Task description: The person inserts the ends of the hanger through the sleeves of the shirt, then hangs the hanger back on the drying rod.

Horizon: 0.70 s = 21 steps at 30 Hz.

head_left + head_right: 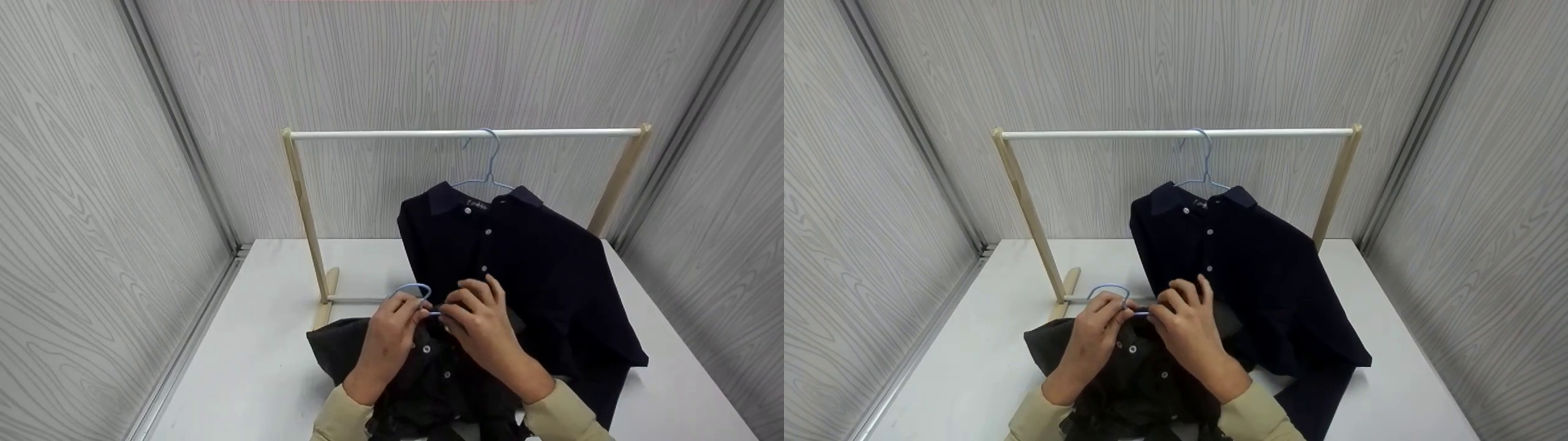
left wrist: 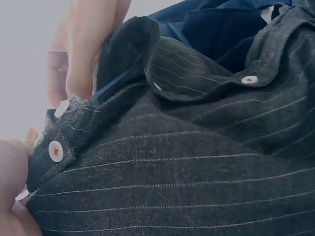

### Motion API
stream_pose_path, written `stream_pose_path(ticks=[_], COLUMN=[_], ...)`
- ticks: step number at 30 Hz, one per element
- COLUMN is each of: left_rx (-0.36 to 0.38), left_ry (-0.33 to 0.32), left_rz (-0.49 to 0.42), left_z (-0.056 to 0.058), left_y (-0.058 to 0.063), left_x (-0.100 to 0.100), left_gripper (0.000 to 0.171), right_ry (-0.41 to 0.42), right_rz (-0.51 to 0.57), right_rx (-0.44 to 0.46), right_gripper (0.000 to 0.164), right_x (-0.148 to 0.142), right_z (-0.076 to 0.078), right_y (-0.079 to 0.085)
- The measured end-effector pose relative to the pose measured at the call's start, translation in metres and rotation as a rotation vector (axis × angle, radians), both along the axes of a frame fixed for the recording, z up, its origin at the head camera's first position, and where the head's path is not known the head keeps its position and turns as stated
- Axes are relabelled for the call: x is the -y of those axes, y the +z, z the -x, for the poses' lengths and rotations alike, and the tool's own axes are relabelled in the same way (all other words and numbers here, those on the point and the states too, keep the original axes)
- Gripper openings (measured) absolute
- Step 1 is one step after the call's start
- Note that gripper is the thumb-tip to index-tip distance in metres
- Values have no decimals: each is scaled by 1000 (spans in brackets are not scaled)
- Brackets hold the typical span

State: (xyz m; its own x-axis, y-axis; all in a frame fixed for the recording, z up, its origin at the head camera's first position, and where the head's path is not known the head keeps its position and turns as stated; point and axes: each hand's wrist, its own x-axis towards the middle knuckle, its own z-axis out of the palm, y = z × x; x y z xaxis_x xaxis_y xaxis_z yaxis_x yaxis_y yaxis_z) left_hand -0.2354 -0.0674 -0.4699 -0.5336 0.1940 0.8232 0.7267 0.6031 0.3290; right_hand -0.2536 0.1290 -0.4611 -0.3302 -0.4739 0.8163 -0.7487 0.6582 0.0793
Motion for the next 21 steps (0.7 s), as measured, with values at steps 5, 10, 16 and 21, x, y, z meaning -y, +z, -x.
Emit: stream_pose_path(ticks=[5,10,16,21], left_rx=[-17,-28,-86,-107], left_ry=[-26,39,123,143], left_rz=[-22,43,71,58], left_z=[-5,-4,1,5], left_y=[13,23,22,26], left_x=[4,14,29,38], left_gripper=[21,30,14,8], right_ry=[61,99,153,159], right_rz=[22,69,107,120], right_rx=[-8,31,23,23], right_gripper=[17,22,27,25], right_x=[-4,-16,-26,-33], right_z=[-2,-2,-1,-1], right_y=[18,33,51,62])
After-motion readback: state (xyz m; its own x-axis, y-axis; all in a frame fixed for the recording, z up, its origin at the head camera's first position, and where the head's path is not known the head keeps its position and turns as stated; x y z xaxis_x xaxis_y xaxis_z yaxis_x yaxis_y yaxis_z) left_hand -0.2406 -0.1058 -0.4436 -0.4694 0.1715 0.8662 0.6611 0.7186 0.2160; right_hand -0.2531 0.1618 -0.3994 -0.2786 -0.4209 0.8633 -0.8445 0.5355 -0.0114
